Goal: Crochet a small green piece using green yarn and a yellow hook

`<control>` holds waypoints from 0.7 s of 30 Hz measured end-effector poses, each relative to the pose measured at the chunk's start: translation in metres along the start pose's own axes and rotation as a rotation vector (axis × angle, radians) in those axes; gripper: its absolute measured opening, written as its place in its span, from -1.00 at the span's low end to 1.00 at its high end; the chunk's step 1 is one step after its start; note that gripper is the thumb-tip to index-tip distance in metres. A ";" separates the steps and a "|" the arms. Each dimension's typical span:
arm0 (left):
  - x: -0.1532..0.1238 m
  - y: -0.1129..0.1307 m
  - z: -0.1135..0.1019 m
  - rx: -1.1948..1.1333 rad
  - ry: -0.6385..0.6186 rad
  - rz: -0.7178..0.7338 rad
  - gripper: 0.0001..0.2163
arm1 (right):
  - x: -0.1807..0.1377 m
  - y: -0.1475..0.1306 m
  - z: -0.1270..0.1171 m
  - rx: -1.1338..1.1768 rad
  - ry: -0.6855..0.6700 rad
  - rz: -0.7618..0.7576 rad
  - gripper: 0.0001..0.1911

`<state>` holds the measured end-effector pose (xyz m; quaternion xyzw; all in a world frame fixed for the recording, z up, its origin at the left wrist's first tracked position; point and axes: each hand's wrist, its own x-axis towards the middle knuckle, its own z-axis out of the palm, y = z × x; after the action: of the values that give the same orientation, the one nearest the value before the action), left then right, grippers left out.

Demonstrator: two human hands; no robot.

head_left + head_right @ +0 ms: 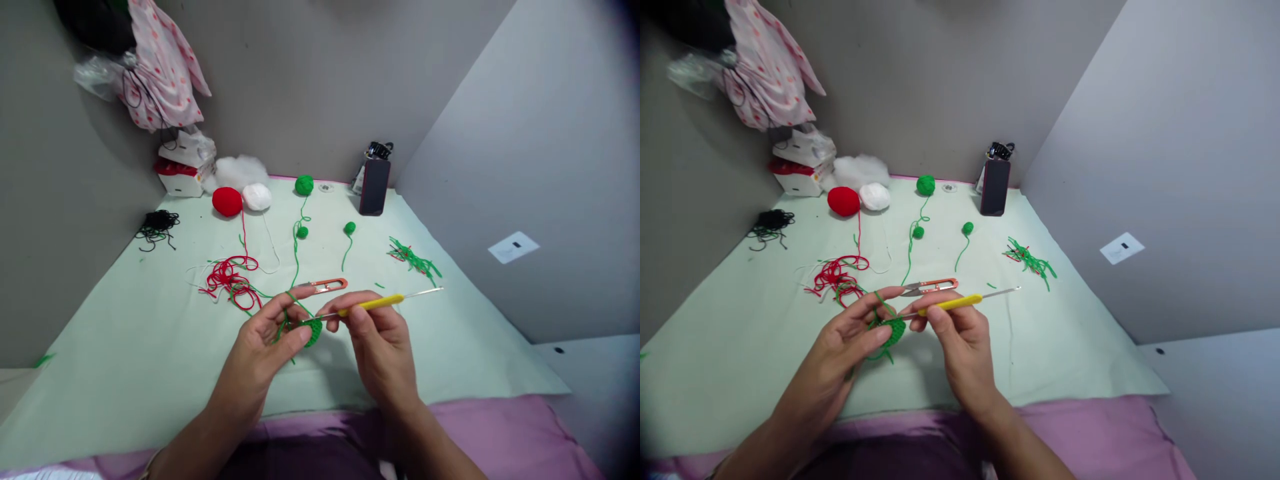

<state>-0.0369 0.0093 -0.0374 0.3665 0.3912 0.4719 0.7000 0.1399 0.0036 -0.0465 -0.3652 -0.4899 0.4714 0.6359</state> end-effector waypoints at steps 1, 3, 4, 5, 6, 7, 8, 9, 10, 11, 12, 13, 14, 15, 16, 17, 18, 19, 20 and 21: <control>0.001 0.001 0.000 0.017 0.004 0.007 -0.68 | 0.000 0.000 0.000 0.016 -0.004 0.011 -0.81; 0.002 0.001 -0.001 0.042 0.012 0.019 -0.69 | -0.001 0.000 0.000 0.015 -0.013 0.007 -0.80; 0.002 0.001 -0.002 0.051 0.011 0.023 -0.69 | -0.001 -0.001 0.001 -0.007 -0.016 -0.010 -0.79; 0.002 0.000 -0.003 0.061 0.012 0.028 -0.69 | -0.003 -0.002 0.001 -0.049 -0.018 -0.038 -0.79; 0.002 0.000 -0.003 0.072 0.016 0.035 -0.68 | -0.004 -0.004 0.001 -0.110 -0.020 -0.075 -0.78; 0.002 -0.001 -0.003 0.091 0.024 0.046 -0.67 | -0.005 -0.005 0.001 -0.187 -0.030 -0.128 -0.77; 0.001 -0.001 -0.003 0.118 0.040 0.063 -0.68 | -0.007 -0.007 0.001 -0.277 -0.048 -0.197 -0.76; 0.000 -0.001 -0.003 0.151 0.065 0.084 -0.68 | -0.008 -0.008 0.001 -0.372 -0.077 -0.277 -0.74; -0.001 -0.002 -0.003 0.185 0.097 0.108 -0.68 | -0.009 -0.010 0.001 -0.468 -0.119 -0.365 -0.73; -0.001 -0.002 -0.002 0.209 0.128 0.128 -0.67 | -0.010 -0.011 0.001 -0.566 -0.162 -0.454 -0.72; -0.002 -0.002 -0.001 0.214 0.149 0.139 -0.65 | -0.010 -0.012 0.001 -0.665 -0.200 -0.544 -0.72; -0.002 -0.002 0.000 0.192 0.156 0.136 -0.62 | -0.010 -0.012 0.001 -0.767 -0.230 -0.628 -0.72; -0.002 -0.001 0.001 0.135 0.144 0.115 -0.58 | -0.010 -0.012 0.001 -0.866 -0.247 -0.696 -0.70; -0.002 -0.001 0.002 0.053 0.113 0.072 -0.54 | -0.010 -0.012 0.002 -0.951 -0.254 -0.750 -0.67; -0.001 0.000 0.003 -0.040 0.070 0.012 -0.51 | -0.011 -0.011 0.002 -1.007 -0.254 -0.783 -0.64; 0.001 0.001 0.003 -0.129 0.031 -0.054 -0.47 | -0.011 -0.011 0.002 -1.013 -0.240 -0.792 -0.62; 0.002 0.003 0.003 -0.201 0.001 -0.114 -0.45 | -0.011 -0.010 0.003 -0.961 -0.217 -0.769 -0.61; 0.003 0.004 0.002 -0.246 -0.013 -0.161 -0.45 | -0.011 -0.010 0.003 -0.861 -0.182 -0.708 -0.62; 0.004 0.006 0.002 -0.266 -0.014 -0.189 -0.45 | -0.011 -0.009 0.002 -0.726 -0.136 -0.628 -0.65; 0.005 0.007 0.001 -0.264 -0.006 -0.195 -0.47 | -0.010 -0.009 0.002 -0.577 -0.090 -0.537 -0.68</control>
<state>-0.0374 0.0156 -0.0315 0.2328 0.3574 0.4478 0.7858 0.1392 -0.0083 -0.0400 -0.3669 -0.7077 0.1468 0.5857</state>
